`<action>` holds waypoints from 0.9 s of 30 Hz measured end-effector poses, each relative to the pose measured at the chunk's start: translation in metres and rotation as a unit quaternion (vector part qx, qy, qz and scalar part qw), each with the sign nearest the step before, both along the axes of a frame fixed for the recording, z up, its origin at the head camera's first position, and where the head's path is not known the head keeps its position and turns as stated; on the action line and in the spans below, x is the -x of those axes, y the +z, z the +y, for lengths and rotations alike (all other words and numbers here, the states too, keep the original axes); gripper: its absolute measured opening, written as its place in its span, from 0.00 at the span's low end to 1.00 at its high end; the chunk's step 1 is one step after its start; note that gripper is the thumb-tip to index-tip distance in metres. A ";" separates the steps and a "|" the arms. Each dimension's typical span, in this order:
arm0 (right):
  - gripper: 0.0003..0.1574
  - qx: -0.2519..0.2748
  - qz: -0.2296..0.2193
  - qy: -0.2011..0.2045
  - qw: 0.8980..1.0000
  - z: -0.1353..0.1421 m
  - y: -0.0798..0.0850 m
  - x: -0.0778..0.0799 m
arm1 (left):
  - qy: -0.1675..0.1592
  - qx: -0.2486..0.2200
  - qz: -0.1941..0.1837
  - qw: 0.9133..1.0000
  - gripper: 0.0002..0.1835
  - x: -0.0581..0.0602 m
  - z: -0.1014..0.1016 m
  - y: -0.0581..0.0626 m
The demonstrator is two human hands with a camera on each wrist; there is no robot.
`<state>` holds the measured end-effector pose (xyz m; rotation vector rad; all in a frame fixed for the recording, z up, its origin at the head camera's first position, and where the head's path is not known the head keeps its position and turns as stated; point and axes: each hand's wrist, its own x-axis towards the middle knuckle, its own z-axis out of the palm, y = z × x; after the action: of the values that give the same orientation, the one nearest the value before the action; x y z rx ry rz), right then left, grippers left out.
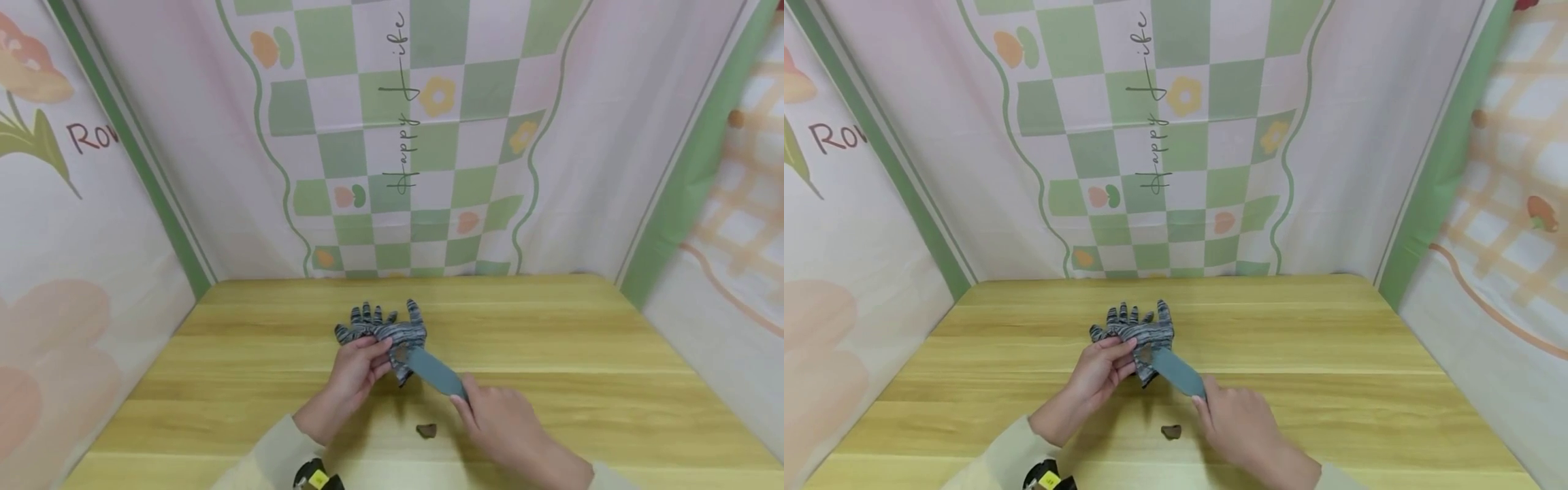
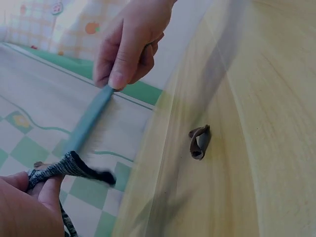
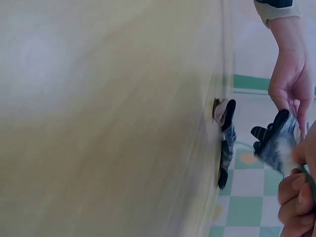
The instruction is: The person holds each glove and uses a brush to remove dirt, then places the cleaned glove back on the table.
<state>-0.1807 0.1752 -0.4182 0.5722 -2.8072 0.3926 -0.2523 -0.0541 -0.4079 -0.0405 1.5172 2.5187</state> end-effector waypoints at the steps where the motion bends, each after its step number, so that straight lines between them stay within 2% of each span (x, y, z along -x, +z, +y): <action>1: 0.11 -0.003 -0.008 -0.004 1.000 0.003 0.000 0.000 | 0.000 0.000 -0.001 1.000 0.09 0.000 -0.001 0.001; 3: 0.11 -0.009 -0.018 -0.013 1.000 0.009 -0.002 0.002 | -0.002 0.001 -0.001 1.000 0.03 0.000 -0.002 0.002; 6: 0.11 -0.011 -0.024 -0.031 0.999 0.017 -0.001 0.002 | -0.005 0.006 0.002 1.000 0.08 0.001 -0.005 0.003; 10: 0.13 -0.001 0.017 -0.034 0.999 0.020 0.003 0.002 | -0.006 0.015 -0.004 1.000 0.06 0.000 -0.006 0.002; 16: 0.15 0.041 0.078 0.012 0.996 0.011 0.013 0.001 | -0.016 0.023 0.000 1.000 0.02 0.000 0.000 0.001; 21: 0.15 0.049 0.111 0.048 0.991 -0.001 0.011 0.002 | -0.022 0.013 0.008 1.000 0.04 -0.001 0.005 0.002; 24: 0.13 0.048 0.117 0.059 0.990 -0.005 0.008 0.003 | -0.024 0.006 0.008 1.000 0.04 -0.001 0.006 0.004; 27: 0.12 0.050 0.105 0.062 0.991 -0.007 0.004 0.003 | -0.026 0.000 0.007 1.000 0.05 -0.002 0.005 0.004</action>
<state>-0.1840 0.1679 -0.4137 0.7238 -2.5435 0.4655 -0.2504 -0.0489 -0.4035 0.0178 1.5045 2.4826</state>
